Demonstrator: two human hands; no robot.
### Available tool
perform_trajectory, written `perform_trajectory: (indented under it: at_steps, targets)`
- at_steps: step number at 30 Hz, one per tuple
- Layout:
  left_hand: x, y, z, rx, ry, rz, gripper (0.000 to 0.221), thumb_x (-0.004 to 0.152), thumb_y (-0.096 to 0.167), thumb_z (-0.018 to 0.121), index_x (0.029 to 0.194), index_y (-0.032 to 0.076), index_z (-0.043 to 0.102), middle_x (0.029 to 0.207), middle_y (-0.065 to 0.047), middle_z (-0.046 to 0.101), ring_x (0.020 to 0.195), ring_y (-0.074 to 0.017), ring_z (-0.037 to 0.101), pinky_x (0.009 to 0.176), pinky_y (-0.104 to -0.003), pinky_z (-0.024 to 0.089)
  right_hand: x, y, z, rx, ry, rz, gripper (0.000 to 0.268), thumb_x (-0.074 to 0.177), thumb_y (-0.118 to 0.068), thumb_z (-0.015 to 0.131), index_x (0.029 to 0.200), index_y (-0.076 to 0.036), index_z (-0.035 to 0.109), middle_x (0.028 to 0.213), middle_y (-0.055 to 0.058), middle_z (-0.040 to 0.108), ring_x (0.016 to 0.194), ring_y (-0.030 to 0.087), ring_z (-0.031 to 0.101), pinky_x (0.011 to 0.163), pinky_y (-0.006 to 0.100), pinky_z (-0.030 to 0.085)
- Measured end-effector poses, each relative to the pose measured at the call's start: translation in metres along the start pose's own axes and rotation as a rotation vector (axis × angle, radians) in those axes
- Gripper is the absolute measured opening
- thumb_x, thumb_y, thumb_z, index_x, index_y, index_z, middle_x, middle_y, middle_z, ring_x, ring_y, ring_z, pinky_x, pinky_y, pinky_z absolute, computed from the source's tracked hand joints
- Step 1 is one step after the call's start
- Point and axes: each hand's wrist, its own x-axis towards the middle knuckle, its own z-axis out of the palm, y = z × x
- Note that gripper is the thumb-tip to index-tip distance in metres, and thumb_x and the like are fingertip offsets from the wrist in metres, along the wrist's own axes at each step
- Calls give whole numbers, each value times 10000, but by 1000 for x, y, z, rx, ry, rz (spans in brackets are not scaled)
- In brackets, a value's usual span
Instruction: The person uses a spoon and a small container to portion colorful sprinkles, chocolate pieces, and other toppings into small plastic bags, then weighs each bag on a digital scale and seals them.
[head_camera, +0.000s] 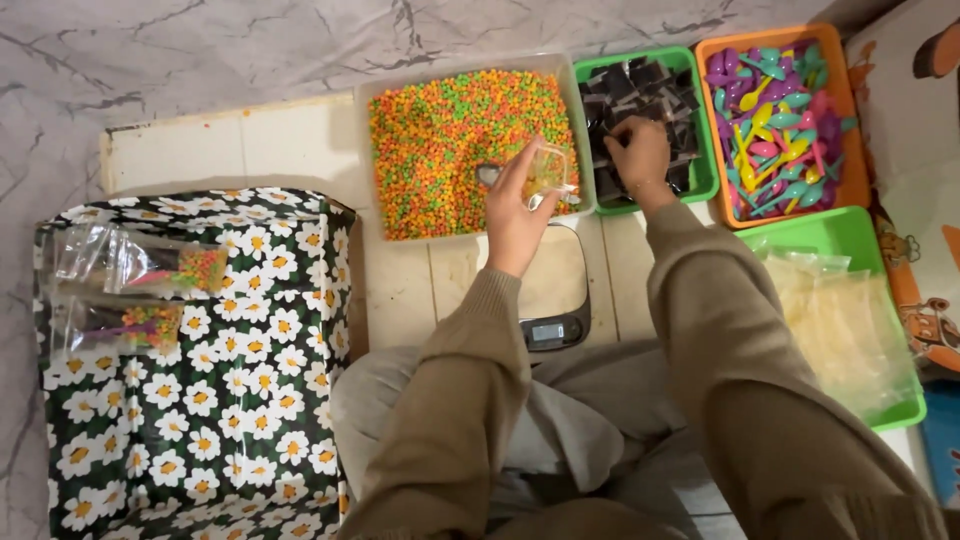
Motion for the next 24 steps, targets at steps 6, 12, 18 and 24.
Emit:
perform_trajectory:
  at_steps: [6, 12, 18, 24]
  targets:
    - [-1, 0, 1, 60, -12, -31, 786, 782, 87, 915, 1474, 221, 567, 1383, -68, 643, 1276, -313, 640, 1083, -451, 526, -39, -43, -45, 945, 81, 322, 305, 876, -189, 875, 1079, -82, 674, 894, 8, 715, 797, 84, 657, 649, 172, 583]
    - [-2, 8, -3, 246, -125, -56, 889, 791, 237, 902, 1534, 223, 415, 1407, -97, 622, 1194, -247, 679, 997, -350, 578, -90, -135, -139, 1128, -66, 24, 381, 953, 46, 726, 1311, -54, 641, 996, 10, 713, 828, 51, 631, 762, 154, 538]
    - [-4, 22, -10, 229, -132, -16, 832, 751, 99, 891, 1476, 160, 486, 1379, -70, 634, 1190, -237, 672, 1004, -339, 544, -102, -176, -153, 735, 29, -267, 295, 911, 139, 732, 1168, 19, 654, 947, 67, 691, 815, 109, 657, 752, 217, 576]
    - [-1, 24, -9, 195, -104, 77, 753, 760, 112, 882, 1425, 124, 529, 1350, -72, 667, 1148, -245, 714, 949, -342, 588, -103, -185, -151, 536, 19, -393, 138, 837, 154, 736, 880, 38, 677, 830, 62, 689, 677, 112, 609, 636, 230, 532]
